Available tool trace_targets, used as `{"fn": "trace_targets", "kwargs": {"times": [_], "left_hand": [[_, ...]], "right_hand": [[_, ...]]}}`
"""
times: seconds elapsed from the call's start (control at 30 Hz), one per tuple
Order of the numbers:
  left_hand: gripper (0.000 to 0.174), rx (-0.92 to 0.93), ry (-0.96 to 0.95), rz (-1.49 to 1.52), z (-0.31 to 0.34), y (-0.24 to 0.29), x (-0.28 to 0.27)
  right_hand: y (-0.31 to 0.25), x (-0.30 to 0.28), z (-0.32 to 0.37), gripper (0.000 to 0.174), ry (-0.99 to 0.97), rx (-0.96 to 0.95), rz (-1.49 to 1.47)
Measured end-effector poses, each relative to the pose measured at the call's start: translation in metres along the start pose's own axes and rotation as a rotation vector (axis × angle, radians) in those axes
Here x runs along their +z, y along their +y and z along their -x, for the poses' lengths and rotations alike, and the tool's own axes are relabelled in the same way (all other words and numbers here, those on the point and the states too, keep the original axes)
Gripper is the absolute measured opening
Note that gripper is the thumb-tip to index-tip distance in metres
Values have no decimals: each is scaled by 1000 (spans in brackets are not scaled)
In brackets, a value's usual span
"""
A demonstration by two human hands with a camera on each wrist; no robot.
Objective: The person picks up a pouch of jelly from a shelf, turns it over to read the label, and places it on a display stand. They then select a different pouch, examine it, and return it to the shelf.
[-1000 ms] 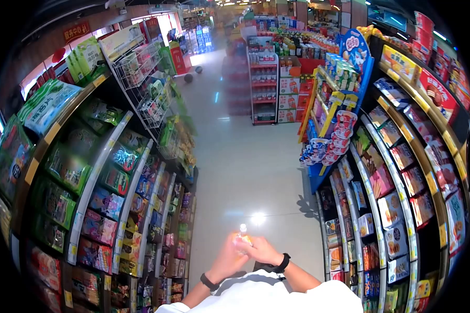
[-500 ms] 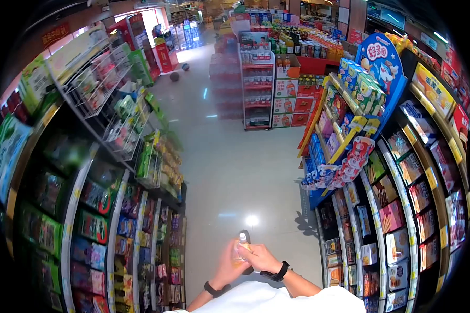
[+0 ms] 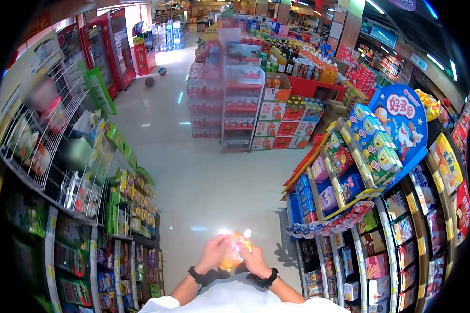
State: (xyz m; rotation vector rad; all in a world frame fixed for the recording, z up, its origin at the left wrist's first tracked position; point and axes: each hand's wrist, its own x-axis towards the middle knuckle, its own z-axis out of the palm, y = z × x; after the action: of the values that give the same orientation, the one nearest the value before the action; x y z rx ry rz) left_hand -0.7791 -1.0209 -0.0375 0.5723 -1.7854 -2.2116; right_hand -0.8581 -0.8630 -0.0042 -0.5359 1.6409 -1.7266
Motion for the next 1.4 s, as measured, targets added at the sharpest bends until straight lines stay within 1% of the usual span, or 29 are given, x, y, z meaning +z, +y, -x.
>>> {"fn": "trace_targets", "kwargs": {"times": [0.07, 0.13, 0.17, 0.23, 0.33, 0.43, 0.5, 0.57, 0.63, 0.7, 0.73, 0.77, 0.83, 0.9, 0.97, 1.0, 1.1, 1.2, 1.3, 1.4], "left_hand": [[21, 16, 2, -107, -31, -13, -12], [21, 38, 21, -130, -61, -20, -21], [20, 50, 34, -139, -78, -23, -25], [19, 22, 40, -50, -111, -11, -32], [19, -13, 98, 8, -162, 3, -46], [19, 18, 162, 7, -226, 22, -58], [20, 30, 186, 25, -269, 31, -70], [20, 47, 174, -118, -314, 40, -87], [20, 57, 185, -269, -353, 55, -90], [20, 64, 226, -435, -392, 76, -83], [21, 171, 266, -475, -407, 91, -74], [22, 192, 303, -531, -419, 92, -72], [23, 244, 371, -640, -450, 93, -66], [26, 249, 306, -624, -477, 84, -62], [27, 226, 250, -596, -507, 78, -54], [30, 220, 197, -613, -523, 83, -51], [34, 240, 42, -645, -579, 105, -48], [38, 133, -40, -635, -646, 120, -54], [41, 217, -177, -543, -729, 144, -54], [39, 365, -207, -722, -800, 166, -48]], "right_hand": [[-1, -6, -31, 43, -41, 21, -8], [-1, -13, -65, 43, -111, 47, -1], [-1, -16, -84, 40, -136, 53, -21], [0, -25, -126, 36, -194, 65, -60], [3, -32, -194, 35, -285, 79, -97], [-23, -36, -272, 35, -346, 123, -55], [-50, -40, -319, 35, -395, 57, 7], [-69, -46, -364, 36, -420, -16, 59], [-84, -59, -405, 36, -431, -89, 122], [-98, -70, -444, 41, -385, -130, 316], [-104, -75, -461, 43, -364, -146, 417], [-106, -82, -475, 46, -343, -163, 523], [-111, -90, -499, 45, -234, -187, 499], [-120, -102, -525, 45, -120, -181, 505], [-114, -116, -553, 44, -66, -180, 637], [-110, -121, -567, 44, -40, -176, 700], [-108, -142, -617, 39, -5, -194, 688], [-116, -156, -671, 34, 112, -266, 709], [-143, -171, -728, 35, 235, -293, 606], [-182, -195, -781, 35, 332, -495, 714]]}}
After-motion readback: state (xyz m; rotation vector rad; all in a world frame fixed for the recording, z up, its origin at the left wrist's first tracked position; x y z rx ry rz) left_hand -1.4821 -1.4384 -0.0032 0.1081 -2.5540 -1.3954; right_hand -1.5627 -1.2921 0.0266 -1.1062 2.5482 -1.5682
